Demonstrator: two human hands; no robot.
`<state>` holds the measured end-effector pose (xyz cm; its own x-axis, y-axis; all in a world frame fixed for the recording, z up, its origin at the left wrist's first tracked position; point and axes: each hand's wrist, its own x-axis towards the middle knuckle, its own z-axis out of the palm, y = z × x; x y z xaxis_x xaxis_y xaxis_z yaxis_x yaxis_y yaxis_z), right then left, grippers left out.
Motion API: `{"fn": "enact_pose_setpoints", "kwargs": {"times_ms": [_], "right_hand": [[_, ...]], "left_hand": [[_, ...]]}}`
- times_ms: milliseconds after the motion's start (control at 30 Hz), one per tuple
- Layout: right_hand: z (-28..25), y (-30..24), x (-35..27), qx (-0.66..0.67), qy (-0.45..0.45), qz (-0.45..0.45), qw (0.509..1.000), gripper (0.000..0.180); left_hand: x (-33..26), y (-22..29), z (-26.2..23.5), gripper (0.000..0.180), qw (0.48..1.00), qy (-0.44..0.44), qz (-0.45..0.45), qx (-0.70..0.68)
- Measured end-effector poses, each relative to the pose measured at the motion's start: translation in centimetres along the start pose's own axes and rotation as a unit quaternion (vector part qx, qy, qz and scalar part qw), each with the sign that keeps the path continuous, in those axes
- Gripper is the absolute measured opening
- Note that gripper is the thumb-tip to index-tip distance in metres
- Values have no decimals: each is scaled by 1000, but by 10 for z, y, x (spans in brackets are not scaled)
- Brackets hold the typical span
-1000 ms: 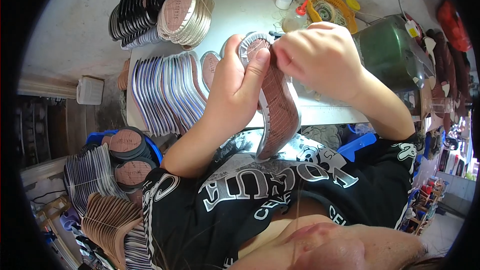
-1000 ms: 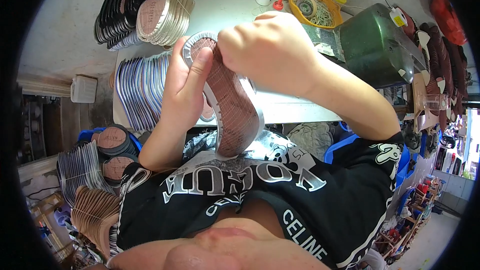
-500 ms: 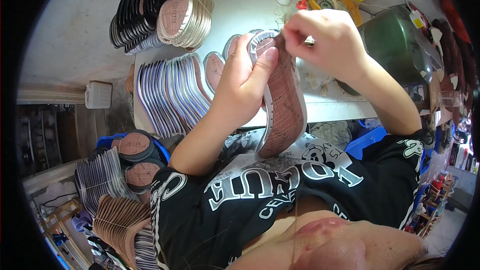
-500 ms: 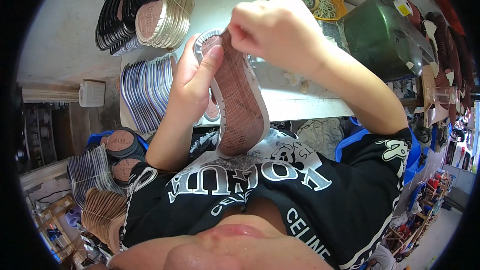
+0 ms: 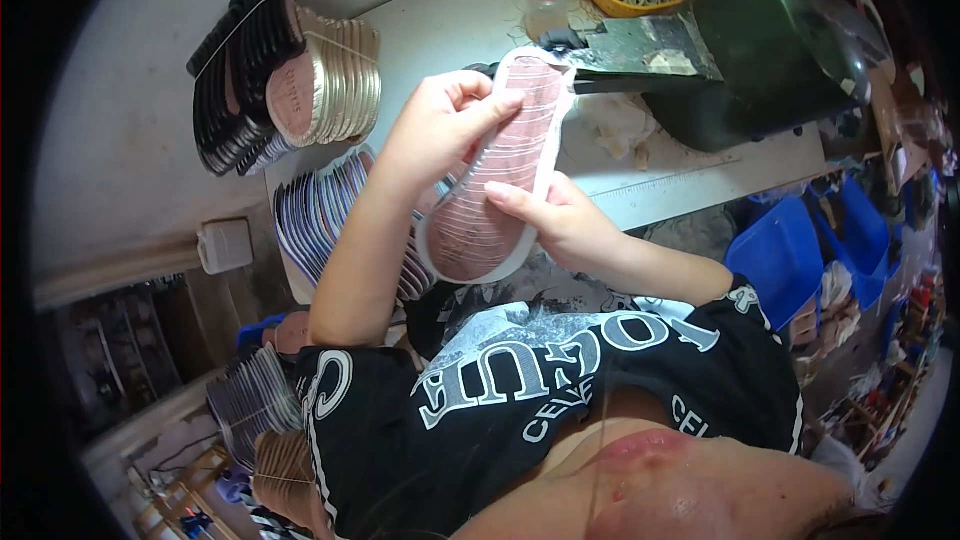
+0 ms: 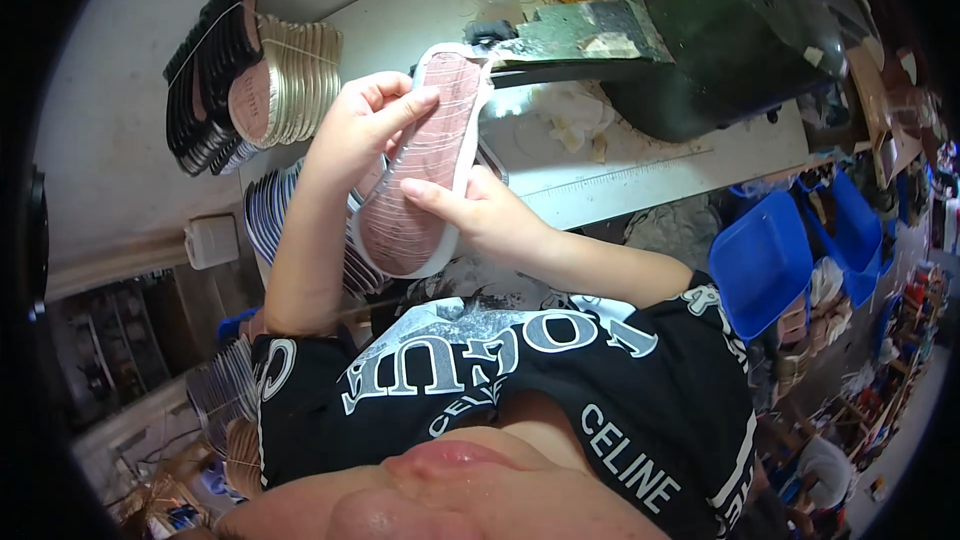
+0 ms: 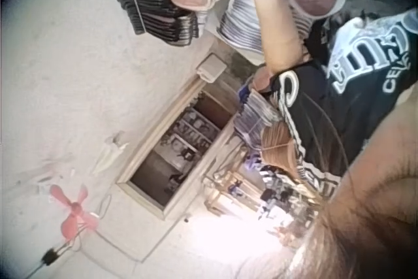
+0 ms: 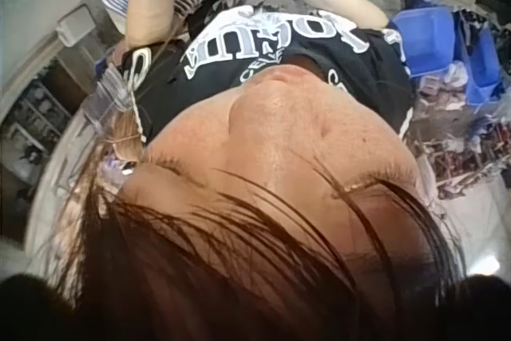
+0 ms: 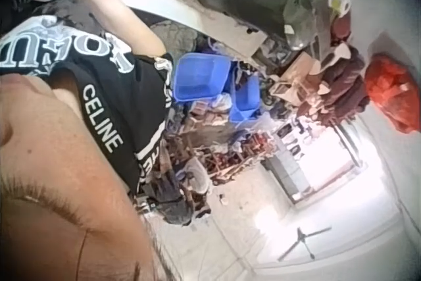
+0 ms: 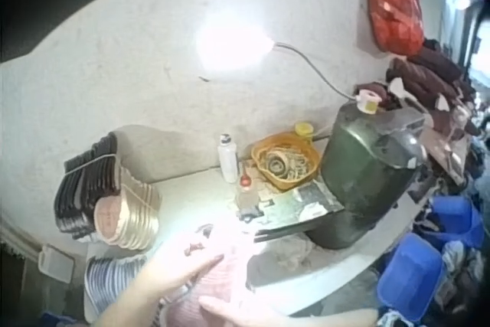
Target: The recorder is inspecting and organizing a stack of pink shoe insoles, checking the edges and aligning them at a manufacturing workstation.
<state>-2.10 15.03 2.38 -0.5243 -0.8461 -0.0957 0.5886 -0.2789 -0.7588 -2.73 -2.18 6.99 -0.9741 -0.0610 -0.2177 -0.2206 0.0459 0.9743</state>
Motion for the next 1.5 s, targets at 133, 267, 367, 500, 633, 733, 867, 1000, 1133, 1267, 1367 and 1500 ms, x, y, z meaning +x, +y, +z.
{"fn": "enact_pose_setpoints", "kwargs": {"times_ms": [133,267,367,500,633,733,867,1000,1133,1267,1367,1500], "right_hand": [[5,5,14,80,14,20,997,33],[0,0,23,77,-16,3,997,36],[-2,-7,25,90,-19,20,996,35],[-10,-25,16,63,-18,49,997,34],[-36,-53,5,33,-38,127,991,36],[-55,-68,-4,-2,-14,181,983,37],[-52,-80,-22,-57,15,179,982,35],[-37,-70,-32,-68,48,184,979,32],[-33,-62,-21,4,99,161,982,30],[-36,-53,-3,-12,127,105,986,27],[-34,-52,7,-3,142,80,987,28],[-31,-53,17,32,153,45,987,28]], "left_hand": [[18,4,-9,24,995,-15,-84,59],[30,10,-13,27,988,-37,-126,78],[34,19,-11,27,986,-44,-136,80],[35,28,-7,31,985,-47,-149,80],[35,31,-4,35,977,-27,-204,51],[43,32,-7,36,967,-67,-240,53],[43,31,-3,38,971,-60,-230,39],[51,33,-8,39,971,-58,-223,60],[65,36,-20,41,976,-62,-170,124],[81,25,-27,40,980,-32,-98,172],[85,12,-31,42,981,-23,-91,168],[70,9,-21,53,999,-18,-37,16]]}}
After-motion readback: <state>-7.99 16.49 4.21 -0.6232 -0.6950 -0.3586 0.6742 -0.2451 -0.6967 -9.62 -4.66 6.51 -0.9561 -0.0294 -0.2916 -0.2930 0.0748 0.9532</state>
